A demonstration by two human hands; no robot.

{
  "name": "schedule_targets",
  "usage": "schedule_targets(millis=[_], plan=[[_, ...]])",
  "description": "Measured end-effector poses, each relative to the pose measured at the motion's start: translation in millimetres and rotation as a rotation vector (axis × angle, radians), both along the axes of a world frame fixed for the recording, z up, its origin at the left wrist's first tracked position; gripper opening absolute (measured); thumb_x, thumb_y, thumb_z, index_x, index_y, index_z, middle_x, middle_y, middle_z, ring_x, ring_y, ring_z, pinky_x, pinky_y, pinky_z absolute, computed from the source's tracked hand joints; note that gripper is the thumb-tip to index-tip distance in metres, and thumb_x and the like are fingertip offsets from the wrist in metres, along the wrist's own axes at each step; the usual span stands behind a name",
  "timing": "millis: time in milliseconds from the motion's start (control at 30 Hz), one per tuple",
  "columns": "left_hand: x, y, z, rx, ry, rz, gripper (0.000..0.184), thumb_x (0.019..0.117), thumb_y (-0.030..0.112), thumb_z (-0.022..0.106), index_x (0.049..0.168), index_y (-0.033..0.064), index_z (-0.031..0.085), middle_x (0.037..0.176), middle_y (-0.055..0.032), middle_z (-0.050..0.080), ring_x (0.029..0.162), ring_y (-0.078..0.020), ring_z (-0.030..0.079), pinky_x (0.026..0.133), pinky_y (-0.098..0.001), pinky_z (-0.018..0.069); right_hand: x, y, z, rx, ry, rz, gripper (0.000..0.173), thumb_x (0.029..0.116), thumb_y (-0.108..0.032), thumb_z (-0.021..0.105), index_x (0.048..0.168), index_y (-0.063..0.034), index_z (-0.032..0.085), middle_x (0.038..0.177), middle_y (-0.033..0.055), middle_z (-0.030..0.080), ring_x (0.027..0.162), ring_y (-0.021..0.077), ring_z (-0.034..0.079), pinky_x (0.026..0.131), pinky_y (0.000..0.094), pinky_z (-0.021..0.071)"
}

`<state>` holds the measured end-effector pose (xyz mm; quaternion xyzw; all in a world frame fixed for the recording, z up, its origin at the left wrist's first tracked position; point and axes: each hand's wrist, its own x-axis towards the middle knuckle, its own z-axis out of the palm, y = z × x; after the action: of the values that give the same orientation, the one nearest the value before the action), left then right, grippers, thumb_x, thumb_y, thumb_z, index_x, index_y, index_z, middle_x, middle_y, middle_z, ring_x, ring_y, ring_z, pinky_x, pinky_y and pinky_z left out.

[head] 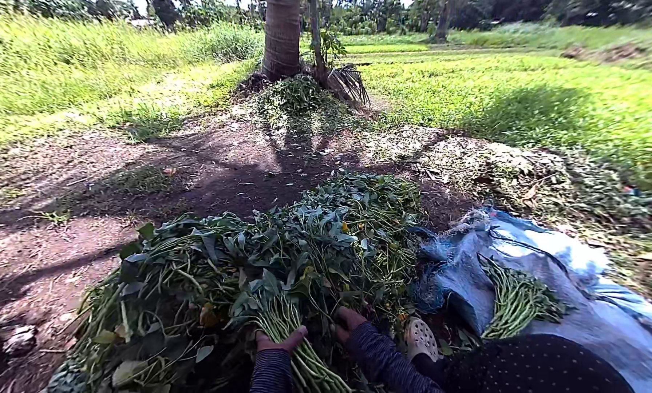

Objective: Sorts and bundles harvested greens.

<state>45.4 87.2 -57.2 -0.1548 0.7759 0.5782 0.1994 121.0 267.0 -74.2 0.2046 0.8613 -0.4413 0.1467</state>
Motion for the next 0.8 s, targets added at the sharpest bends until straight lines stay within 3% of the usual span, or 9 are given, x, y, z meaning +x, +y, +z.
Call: schedule_targets(millis=[100,200,267,433,567,700,800], plan=[[3.5,9.9,1.0,-0.011,-0.024,-0.1,0.115,0.0704,0.008,0.095,0.157,-0.0005,0.019,0.146,-0.0288,0.048,0.132,-0.0343,0.055,0.109,-0.0465,0.0468,8.4,-22.8,21.2,-0.052,-0.032,0.113,0.037,0.107,-0.018,0.053,0.134,0.0067,0.056,0.124,0.027,0.067,0.119,0.038,0.065,0.107,0.0532,0.0473],[5.8,9.9,3.1,-0.005,0.059,-0.126,0.116,0.0687,0.002,0.094,0.157,-0.0017,0.019,0.147,-0.0293,0.048,0.132,-0.0339,0.054,0.11,-0.0452,0.046,12.7,-33.1,25.9,-0.057,-0.059,0.144,0.038,0.1067,-0.021,0.054,0.133,0.0073,0.055,0.123,0.0266,0.066,0.118,0.0372,0.065,0.106,0.052,0.0479],[7.4,7.7,4.1,-0.016,0.107,-0.12,0.117,0.0672,0.0,0.094,0.157,-0.0028,0.019,0.148,-0.0289,0.047,0.133,-0.0325,0.054,0.111,-0.0429,0.0451,13.6,-36.8,16.8,-0.038,-0.07,0.153,0.038,0.1042,-0.021,0.056,0.129,0.0073,0.057,0.12,0.0271,0.066,0.115,0.0382,0.065,0.103,0.0536,0.049],[-6.0,-4.1,9.1,-0.047,0.136,0.002,0.117,0.0691,0.0,0.093,0.158,-0.0024,0.017,0.149,-0.0297,0.045,0.135,-0.0343,0.052,0.111,-0.0454,0.0439,21.2,-44.0,13.5,-0.054,-0.168,0.224,0.038,0.1059,-0.02,0.052,0.134,0.005,0.053,0.125,0.0278,0.065,0.12,0.0401,0.064,0.104,0.0578,0.0478],[-9.8,-12.7,11.6,-0.01,0.142,0.032,0.115,0.0686,-0.002,0.092,0.157,-0.0023,0.019,0.148,-0.0297,0.046,0.133,-0.0337,0.053,0.11,-0.0449,0.0453,27.0,-47.9,5.5,-0.076,-0.032,0.29,0.04,0.1099,-0.027,0.043,0.12,0.0079,0.059,0.11,0.0279,0.067,0.108,0.0402,0.067,0.097,0.0577,0.0507],[-22.2,-22.3,16.7,0.0,0.187,0.167,0.113,0.0711,-0.002,0.091,0.158,-0.0019,0.018,0.149,-0.0301,0.045,0.133,-0.0348,0.052,0.109,-0.047,0.0454,32.2,-46.1,-4.7,0.049,-0.038,0.334,0.038,0.1077,-0.026,0.043,0.116,0.0056,0.064,0.107,0.026,0.07,0.105,0.0411,0.069,0.093,0.061,0.0522],[-29.0,-29.7,31.5,0.002,0.214,0.215,0.114,0.073,-0.002,0.089,0.159,-0.0012,0.015,0.153,-0.0283,0.041,0.137,-0.0322,0.049,0.111,-0.044,0.0432,28.4,-18.5,-26.8,0.099,-0.161,0.266,0.044,0.1098,-0.027,0.04,0.125,0.0073,0.062,0.121,0.0291,0.068,0.12,0.0433,0.064,0.104,0.0613,0.0463]])
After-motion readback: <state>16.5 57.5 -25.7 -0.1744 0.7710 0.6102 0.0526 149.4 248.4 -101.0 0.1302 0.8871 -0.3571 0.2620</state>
